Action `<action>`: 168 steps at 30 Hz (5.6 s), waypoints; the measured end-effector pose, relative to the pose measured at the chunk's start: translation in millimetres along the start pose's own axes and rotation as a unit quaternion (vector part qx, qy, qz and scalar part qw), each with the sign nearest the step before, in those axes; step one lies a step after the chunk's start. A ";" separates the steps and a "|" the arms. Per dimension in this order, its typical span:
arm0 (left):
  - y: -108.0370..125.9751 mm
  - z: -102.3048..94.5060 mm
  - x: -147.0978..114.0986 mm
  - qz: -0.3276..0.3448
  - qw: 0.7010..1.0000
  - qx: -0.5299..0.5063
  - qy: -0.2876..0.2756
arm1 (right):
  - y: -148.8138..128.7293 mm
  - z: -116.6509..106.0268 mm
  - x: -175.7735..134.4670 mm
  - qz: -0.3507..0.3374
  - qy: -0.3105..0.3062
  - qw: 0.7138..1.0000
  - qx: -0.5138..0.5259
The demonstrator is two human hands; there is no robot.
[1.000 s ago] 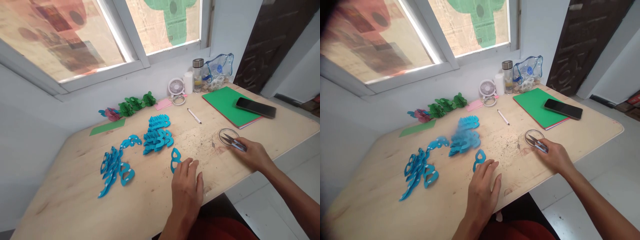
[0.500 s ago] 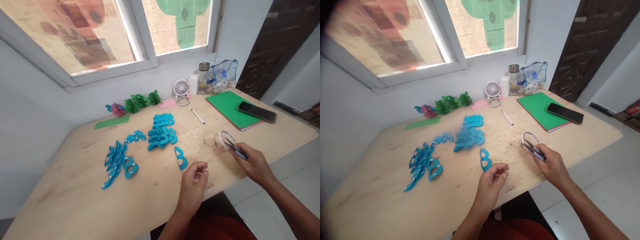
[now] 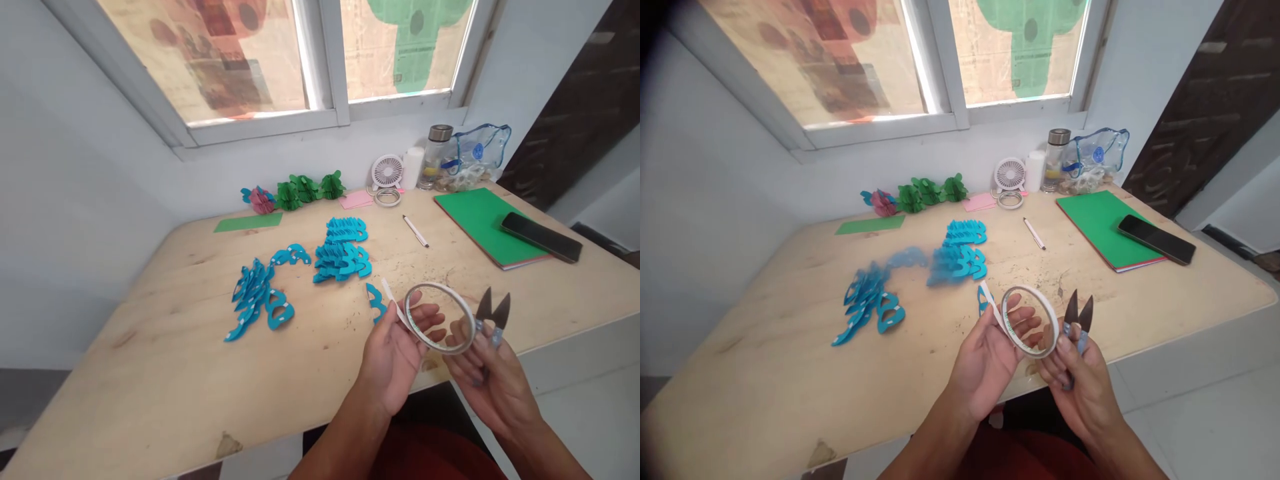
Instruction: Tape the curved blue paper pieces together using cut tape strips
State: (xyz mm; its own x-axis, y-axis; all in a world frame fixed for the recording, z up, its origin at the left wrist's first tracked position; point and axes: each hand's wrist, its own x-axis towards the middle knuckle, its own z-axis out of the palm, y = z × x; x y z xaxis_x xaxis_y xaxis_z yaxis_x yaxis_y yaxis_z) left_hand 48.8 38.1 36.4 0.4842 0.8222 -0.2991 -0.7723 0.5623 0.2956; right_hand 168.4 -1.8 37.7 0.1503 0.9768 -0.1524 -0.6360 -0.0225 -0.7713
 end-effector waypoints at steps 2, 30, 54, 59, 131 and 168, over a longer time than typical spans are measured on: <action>1.9 0.7 -4.8 0.021 1.000 0.001 0.016 | -3.1 1.1 1.4 0.033 0.010 0.998 0.050; 3.7 5.8 -10.9 0.137 0.985 0.097 0.036 | 2.0 -22.8 21.8 0.071 0.110 0.991 -0.001; 3.9 3.5 -13.1 0.111 0.962 0.237 0.079 | -24.2 16.7 23.1 0.019 -0.107 0.890 -0.444; 3.9 3.9 -12.9 0.116 0.958 0.251 0.081 | -20.4 13.5 22.4 0.003 -0.093 0.889 -0.448; -8.4 7.8 -22.7 0.088 0.922 0.368 0.082 | -22.2 16.2 17.0 -0.172 0.068 0.903 -0.389; -16.0 -8.3 -40.3 0.030 0.931 0.345 0.116 | -15.4 9.5 1.3 -0.193 0.075 0.911 -0.357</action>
State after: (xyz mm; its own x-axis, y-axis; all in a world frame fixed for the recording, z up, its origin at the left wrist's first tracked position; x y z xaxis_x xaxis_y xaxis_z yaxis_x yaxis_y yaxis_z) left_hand 38.2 -4.8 36.2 0.2860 0.8577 -0.4273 -0.3084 0.5046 0.8064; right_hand 171.2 1.8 55.2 0.3943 0.9023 0.1743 0.1336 0.1314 -0.9823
